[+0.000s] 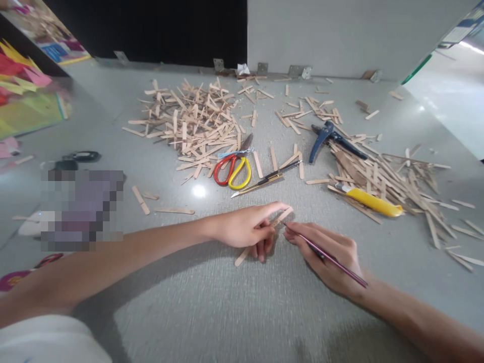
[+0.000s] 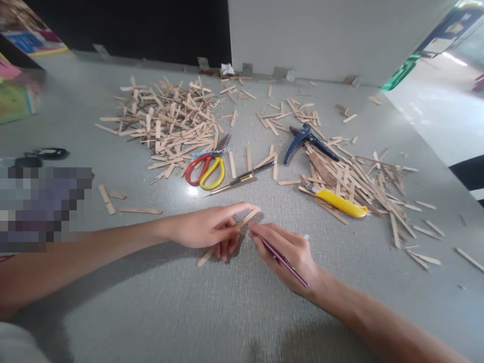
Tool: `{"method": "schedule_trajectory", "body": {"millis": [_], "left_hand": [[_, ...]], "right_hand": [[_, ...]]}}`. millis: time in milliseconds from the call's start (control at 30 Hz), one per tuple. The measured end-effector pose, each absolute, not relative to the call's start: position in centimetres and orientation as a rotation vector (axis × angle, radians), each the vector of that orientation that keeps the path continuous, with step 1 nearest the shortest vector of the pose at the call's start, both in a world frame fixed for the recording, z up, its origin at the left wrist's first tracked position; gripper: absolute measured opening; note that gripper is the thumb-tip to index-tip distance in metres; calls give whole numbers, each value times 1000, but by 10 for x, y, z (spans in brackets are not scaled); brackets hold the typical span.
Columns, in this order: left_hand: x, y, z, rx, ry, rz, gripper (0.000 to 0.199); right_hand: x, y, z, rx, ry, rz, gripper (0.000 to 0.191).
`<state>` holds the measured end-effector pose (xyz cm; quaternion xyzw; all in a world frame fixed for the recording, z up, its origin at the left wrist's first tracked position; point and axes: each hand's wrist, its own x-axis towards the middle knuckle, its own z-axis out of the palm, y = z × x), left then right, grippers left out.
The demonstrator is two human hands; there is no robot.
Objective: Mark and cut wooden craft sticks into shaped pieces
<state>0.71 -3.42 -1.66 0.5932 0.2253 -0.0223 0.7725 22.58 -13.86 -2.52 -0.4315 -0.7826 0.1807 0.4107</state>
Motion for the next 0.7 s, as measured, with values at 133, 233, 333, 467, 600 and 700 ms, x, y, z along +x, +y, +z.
{"method": "schedule_trajectory", "body": {"millis": [133,233,333,467,600,700], "left_hand": [[7,-33,-14,1278,501,-52,43],[6,-32,-11,1267,512,-49,35],[6,-31,-11,1258,503,-55,31],[7,-32,-13,1246,483,-46,32],[7,-32,-13,1250,487,-47,27],[7,-32,-13,1244,497,-47,32]], "right_hand": [[225,-138,-23,-1087,-1975,472,29],[225,-137,-22,-1079,-1987,482,30],[225,-137,-22,-1073,-1999,490,31],[226,-137,-22,-1084,-2008,471,32],[226,-137,-22,-1082,-2013,458,33],[225,-138,-23,-1097,-2011,450,33]]}}
